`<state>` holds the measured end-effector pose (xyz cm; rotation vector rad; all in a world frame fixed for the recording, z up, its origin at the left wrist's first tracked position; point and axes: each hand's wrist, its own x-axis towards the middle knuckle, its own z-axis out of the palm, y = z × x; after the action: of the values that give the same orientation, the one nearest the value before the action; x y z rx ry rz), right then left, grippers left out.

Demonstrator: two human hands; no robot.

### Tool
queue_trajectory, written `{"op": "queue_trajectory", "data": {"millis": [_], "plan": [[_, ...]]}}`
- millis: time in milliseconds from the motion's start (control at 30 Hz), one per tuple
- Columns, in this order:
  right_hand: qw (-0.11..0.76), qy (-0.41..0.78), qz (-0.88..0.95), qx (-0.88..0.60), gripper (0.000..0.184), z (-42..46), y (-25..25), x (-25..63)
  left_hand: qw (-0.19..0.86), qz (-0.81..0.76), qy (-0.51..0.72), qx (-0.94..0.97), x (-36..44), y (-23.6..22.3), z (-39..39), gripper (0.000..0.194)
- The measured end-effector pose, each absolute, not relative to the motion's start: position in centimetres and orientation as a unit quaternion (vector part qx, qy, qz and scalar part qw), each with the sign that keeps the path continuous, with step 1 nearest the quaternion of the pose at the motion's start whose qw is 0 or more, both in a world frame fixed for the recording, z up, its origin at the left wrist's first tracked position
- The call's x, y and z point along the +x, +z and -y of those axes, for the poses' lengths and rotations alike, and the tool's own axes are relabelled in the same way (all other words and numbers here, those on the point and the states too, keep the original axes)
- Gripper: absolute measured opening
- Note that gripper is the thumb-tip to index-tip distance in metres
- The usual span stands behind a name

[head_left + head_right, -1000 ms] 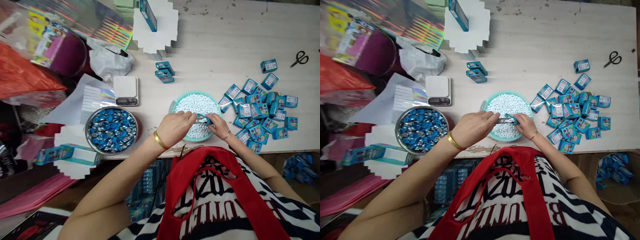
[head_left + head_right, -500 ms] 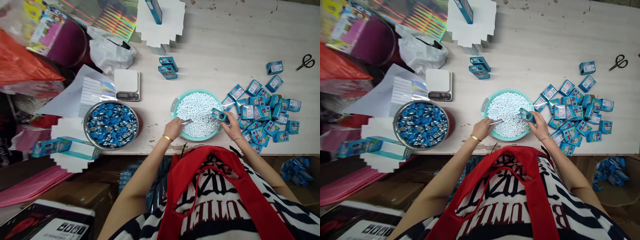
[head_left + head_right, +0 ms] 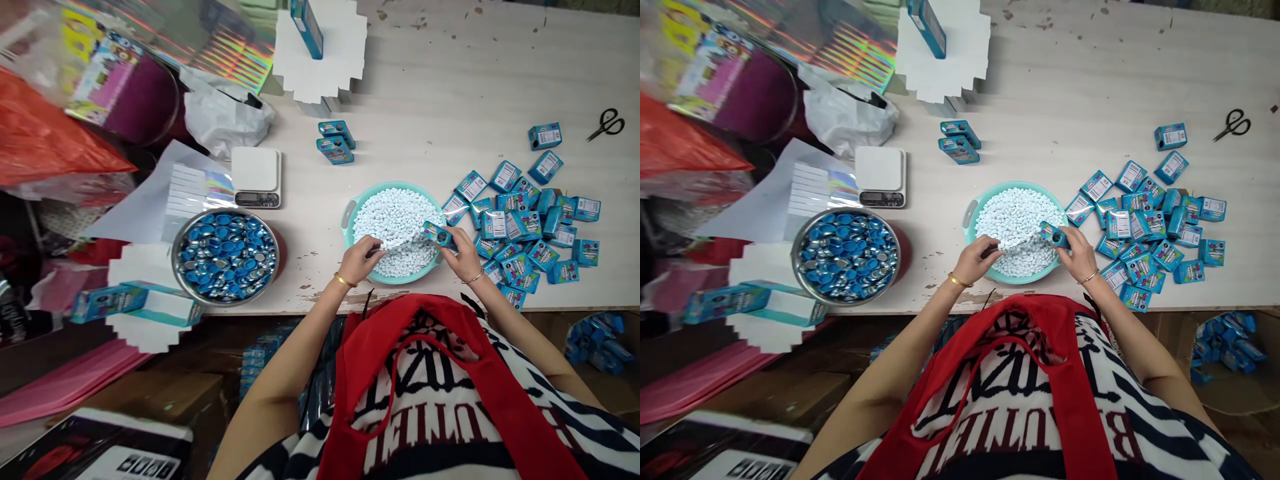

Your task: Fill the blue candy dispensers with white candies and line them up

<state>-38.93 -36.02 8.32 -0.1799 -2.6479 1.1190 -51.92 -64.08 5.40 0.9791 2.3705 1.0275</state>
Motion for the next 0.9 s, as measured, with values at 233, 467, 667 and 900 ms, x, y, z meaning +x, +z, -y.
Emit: {"op": "queue_trajectory", "data": {"millis": [233,467,667,900], "plan": [[0.113,0.357,0.927,0.017,0.045,37.5,8.2,-39.7,0.159,-0.821,0.271,0.477,-54.3,14.7,62.7,0.024],[0.088,0.374,0.923,0.033,0.049,39.4,8.2,-40.3,0.193,-0.846,0.002,0.496,-53.9,22.4,59.3,0.017],[0.087,0.383,0.919,0.024,0.045,39.6,7.9,-40.3,0.201,-0.843,0.013,0.499,-53.2,24.2,58.4,0.026],[0.130,0.406,0.903,-0.046,0.039,37.7,8.2,-39.5,0.216,-0.903,-0.017,0.370,-55.2,14.9,65.8,0.021]]}}
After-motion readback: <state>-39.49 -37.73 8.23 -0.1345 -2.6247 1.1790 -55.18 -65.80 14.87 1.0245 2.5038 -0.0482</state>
